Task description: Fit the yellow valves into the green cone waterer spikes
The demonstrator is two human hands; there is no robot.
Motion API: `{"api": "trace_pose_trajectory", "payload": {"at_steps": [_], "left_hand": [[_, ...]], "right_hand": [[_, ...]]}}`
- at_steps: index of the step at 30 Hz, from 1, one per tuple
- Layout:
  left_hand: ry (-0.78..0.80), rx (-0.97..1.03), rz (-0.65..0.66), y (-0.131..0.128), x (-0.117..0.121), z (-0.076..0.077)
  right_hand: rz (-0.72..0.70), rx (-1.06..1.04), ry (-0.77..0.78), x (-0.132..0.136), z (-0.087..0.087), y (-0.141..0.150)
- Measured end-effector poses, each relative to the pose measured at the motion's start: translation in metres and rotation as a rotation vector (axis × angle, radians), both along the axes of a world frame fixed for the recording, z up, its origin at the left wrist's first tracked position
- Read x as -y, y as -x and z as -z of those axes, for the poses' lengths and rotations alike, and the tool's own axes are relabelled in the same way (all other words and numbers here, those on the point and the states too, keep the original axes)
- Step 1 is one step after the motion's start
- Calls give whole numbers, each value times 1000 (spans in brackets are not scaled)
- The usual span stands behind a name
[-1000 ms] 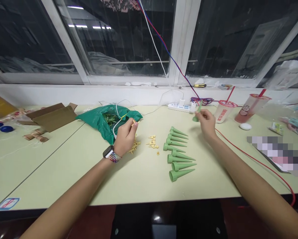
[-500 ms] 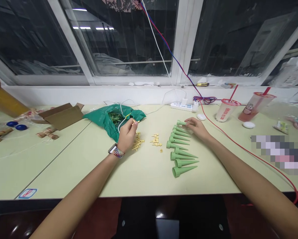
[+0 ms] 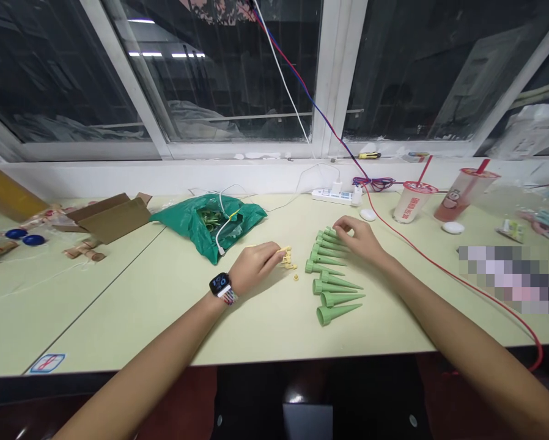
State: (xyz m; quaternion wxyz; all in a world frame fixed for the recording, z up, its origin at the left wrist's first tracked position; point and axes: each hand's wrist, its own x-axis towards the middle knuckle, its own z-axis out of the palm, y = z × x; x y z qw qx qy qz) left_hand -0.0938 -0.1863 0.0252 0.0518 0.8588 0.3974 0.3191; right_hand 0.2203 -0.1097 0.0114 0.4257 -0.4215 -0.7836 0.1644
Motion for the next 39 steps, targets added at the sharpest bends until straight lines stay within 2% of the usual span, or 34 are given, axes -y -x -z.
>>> {"api": "trace_pose_trajectory", "payload": {"at_steps": [3, 6, 9, 13, 19, 22, 25, 29, 31, 34, 37, 39], "left_hand": [[-155, -107, 51, -8, 8, 1], [-278, -153, 109, -20, 16, 5], [-295, -181, 168, -29, 21, 9], [-300, -218, 213, -32, 21, 10], [-329, -211, 213, -27, 17, 9], [-223, -157, 208, -26, 17, 10], [-35, -50, 183, -28, 19, 10], [127, 58, 150, -32, 21, 8], [98, 28, 172, -32, 20, 6], [-44, -50, 193, -28, 18, 6], [-136, -98, 220, -24, 17, 7], [-122, -111, 252, -23, 18, 7]], "right_hand": [[-250, 53, 138, 32, -19, 23], [-423, 199, -21, 59, -23, 46], [-517, 283, -128, 73, -16, 56], [-513, 255, -93, 78, -10, 53], [-539, 230, -23, 80, -13, 54], [-534, 167, 65, 81, -16, 56], [-529, 65, 150, 82, -17, 58], [-529, -141, 363, 84, -15, 59], [-563, -225, 483, 85, -15, 60], [-628, -243, 602, 87, -16, 60], [-654, -204, 631, 87, -19, 59], [-654, -168, 601, 87, -20, 58]]}}
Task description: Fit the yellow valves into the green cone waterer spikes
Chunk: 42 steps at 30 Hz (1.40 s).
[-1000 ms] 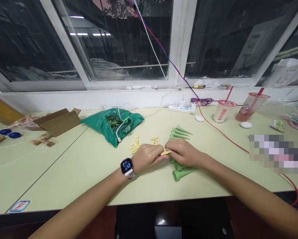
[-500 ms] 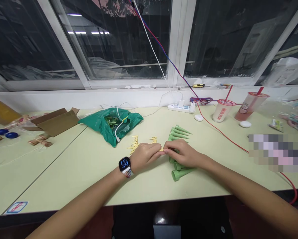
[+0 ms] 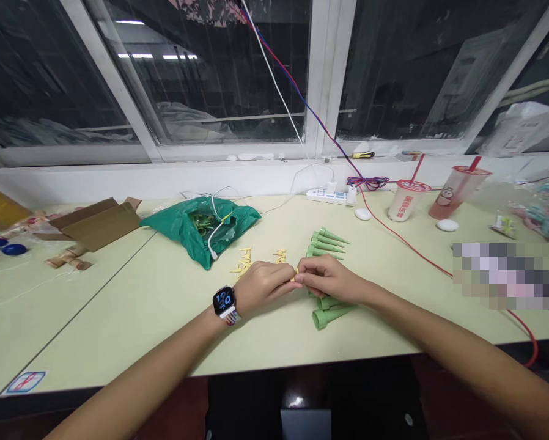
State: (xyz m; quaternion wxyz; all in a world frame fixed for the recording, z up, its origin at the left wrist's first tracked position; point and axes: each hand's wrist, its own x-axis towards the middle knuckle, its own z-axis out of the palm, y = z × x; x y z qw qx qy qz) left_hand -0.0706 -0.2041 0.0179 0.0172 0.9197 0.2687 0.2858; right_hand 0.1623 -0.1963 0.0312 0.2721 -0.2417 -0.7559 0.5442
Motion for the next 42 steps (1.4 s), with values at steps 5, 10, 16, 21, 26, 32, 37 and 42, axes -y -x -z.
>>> {"api": "trace_pose_trajectory", "payload": {"at_steps": [5, 10, 16, 21, 26, 32, 37, 42], "left_hand": [[208, 66, 18, -4, 4, -5], [471, 176, 21, -11, 9, -13], [401, 118, -42, -7, 7, -5], [83, 107, -75, -2, 4, 1], [13, 86, -22, -5, 5, -2], [102, 172, -58, -7, 5, 2], [41, 271, -65, -9, 5, 5], [169, 324, -83, -11, 8, 3]], "right_hand": [[27, -40, -45, -1, 1, -1], [54, -77, -123, -1, 6, 0], [132, -41, -229, 0, 10, 4], [225, -34, -245, 0, 13, 5], [213, -63, -207, 2, 14, 6], [219, -63, -240, 4, 15, 8], [234, -64, -225, 3, 16, 8], [249, -73, -225, 3, 14, 9]]}}
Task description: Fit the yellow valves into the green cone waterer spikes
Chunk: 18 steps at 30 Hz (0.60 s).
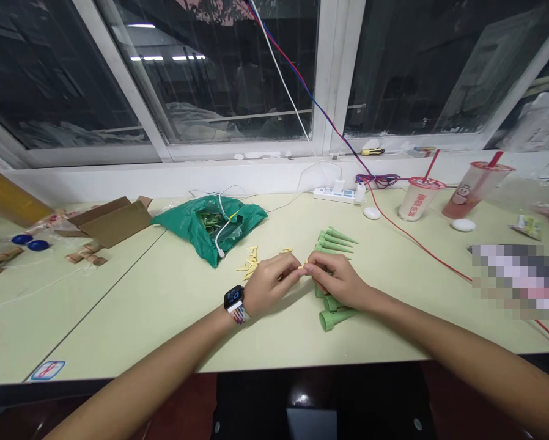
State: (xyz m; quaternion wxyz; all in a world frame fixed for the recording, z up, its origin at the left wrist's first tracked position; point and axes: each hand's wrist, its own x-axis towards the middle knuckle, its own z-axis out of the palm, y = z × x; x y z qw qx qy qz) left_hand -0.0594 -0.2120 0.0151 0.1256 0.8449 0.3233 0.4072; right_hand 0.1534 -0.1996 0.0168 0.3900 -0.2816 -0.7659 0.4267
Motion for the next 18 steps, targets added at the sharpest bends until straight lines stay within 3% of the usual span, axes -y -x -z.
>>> {"api": "trace_pose_trajectory", "payload": {"at_steps": [3, 8, 14, 18], "left_hand": [[42, 38, 2, 1, -1, 0], [-77, 46, 12, 3, -5, 0], [81, 30, -12, 3, -4, 0], [26, -46, 8, 3, -4, -3]], "right_hand": [[18, 9, -18, -2, 0, 0], [24, -18, 36, -4, 0, -2], [34, -15, 31, -3, -3, -3], [55, 34, -23, -4, -3, -3]]}}
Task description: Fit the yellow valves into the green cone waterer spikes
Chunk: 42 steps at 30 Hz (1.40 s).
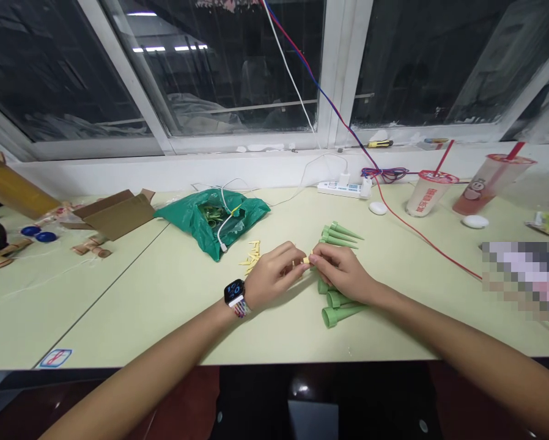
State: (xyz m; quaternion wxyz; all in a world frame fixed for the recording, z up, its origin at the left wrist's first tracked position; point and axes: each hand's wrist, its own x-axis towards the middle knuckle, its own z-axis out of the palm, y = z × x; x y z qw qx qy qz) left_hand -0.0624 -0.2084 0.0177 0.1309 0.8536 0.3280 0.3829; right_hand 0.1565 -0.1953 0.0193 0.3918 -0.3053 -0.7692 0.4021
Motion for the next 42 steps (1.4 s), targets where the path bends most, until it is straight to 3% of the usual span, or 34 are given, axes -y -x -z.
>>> {"api": "trace_pose_trajectory", "payload": {"at_steps": [14, 26, 36, 42], "left_hand": [[-8, -11, -21, 3, 3, -1], [184, -60, 66, 5, 4, -6], [364, 67, 161, 12, -6, -9], [367, 119, 90, 20, -10, -12]], "right_hand": [[-35, 35, -28, -1, 7, 3], [-97, 8, -67, -1, 6, 2], [16, 11, -271, 1, 10, 1], [76, 14, -258, -2, 9, -2]]}}
